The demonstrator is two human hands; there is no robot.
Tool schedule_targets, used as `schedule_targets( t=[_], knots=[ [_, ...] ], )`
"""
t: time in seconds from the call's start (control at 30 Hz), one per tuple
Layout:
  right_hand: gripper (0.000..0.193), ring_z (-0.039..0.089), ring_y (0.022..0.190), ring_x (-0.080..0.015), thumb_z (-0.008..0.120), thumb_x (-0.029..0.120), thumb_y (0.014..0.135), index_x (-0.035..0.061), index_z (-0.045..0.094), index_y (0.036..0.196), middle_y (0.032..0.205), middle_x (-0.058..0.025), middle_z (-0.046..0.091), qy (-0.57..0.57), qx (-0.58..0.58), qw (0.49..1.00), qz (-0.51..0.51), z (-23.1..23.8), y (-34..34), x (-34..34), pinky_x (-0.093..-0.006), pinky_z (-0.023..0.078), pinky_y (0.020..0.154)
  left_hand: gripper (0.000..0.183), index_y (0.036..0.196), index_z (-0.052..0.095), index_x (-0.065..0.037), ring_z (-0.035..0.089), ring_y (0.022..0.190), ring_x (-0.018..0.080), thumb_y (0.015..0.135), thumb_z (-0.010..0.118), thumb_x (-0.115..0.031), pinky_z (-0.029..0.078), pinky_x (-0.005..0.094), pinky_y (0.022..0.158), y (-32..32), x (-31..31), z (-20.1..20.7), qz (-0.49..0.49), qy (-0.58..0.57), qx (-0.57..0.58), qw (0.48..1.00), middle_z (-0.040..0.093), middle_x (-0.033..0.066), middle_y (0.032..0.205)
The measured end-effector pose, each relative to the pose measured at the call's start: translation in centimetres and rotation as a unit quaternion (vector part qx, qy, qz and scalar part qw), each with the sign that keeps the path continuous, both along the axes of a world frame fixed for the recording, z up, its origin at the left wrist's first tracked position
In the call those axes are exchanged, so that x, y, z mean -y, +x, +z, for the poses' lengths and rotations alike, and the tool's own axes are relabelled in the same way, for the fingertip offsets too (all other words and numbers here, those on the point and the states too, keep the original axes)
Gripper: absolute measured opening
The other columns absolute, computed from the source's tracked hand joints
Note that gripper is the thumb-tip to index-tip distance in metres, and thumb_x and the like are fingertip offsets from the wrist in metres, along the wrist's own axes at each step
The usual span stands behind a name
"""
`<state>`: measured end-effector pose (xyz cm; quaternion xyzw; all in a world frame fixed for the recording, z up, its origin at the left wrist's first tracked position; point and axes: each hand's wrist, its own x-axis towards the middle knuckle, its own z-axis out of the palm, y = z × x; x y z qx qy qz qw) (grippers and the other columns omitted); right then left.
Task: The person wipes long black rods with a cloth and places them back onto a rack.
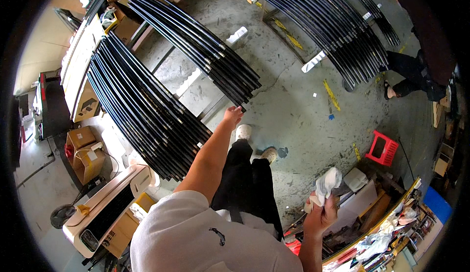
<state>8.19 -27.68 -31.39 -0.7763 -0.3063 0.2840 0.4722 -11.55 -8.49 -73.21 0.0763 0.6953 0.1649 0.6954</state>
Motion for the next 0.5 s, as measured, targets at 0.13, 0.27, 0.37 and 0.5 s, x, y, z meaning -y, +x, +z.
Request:
schedule_targets(
  t=[0.13, 0.27, 0.37, 0.5],
  knots=[
    [0.013, 0.051, 0.06, -0.0128, 0.052, 0.009, 0.087, -0.0017, 0.058, 0.093, 0.072, -0.0048, 0.055, -0.015, 0.018, 1.0, 0.004, -0.3, 0.5, 0.8, -0.0266, 0.042, 0.053, 0.07, 0.137, 0.025, -0.015, 0.053, 0.105, 0.0214, 0.082, 0.066, -0.025, 0.041, 0.0391, 0.088, 0.7, -1.2, 2.8, -0.016, -0.008, -0.038, 0.999, 0.056, 0.0073, 0.113],
    [0.014, 0.046, 0.058, -0.0096, 0.048, 0.011, 0.091, -0.0019, 0.054, 0.093, 0.07, -0.0037, 0.052, -0.011, 0.055, 0.997, 0.052, 0.6, 1.0, 0.5, -0.026, 0.039, 0.05, 0.059, 0.128, 0.036, -0.013, 0.054, 0.095, 0.0203, 0.081, 0.067, -0.027, 0.045, 0.0378, 0.08, 0.4, -1.5, -0.8, 0.014, 0.021, -0.079, 0.997, 0.056, 0.0062, 0.105],
    [0.019, 0.048, 0.061, -0.0095, 0.049, 0.01, 0.091, -0.003, 0.055, 0.103, 0.073, -0.0043, 0.054, 0.006, 0.029, 0.998, 0.057, 0.0, 1.8, 1.7, -0.0254, 0.04, 0.053, 0.036, 0.108, 0.048, -0.01, 0.056, 0.089, 0.0202, 0.081, 0.066, -0.026, 0.048, 0.0369, 0.074, 0.1, -2.7, -0.8, -0.045, 0.004, -0.031, 0.998, 0.057, 0.0051, 0.098],
    [0.026, 0.05, 0.063, -0.0106, 0.049, 0.008, 0.089, -0.0035, 0.054, 0.113, 0.076, -0.0046, 0.056, 0.013, 0.054, 0.996, 0.075, -0.4, 2.0, 3.0, -0.0255, 0.041, 0.055, 0.013, 0.091, 0.048, -0.002, 0.063, 0.081, 0.0222, 0.086, 0.058, -0.01, 0.05, 0.0304, 0.058, -0.5, -1.5, 0.7, 0.045, 0.071, -0.022, 0.996, 0.057, 0.0084, 0.087]
  ],
)
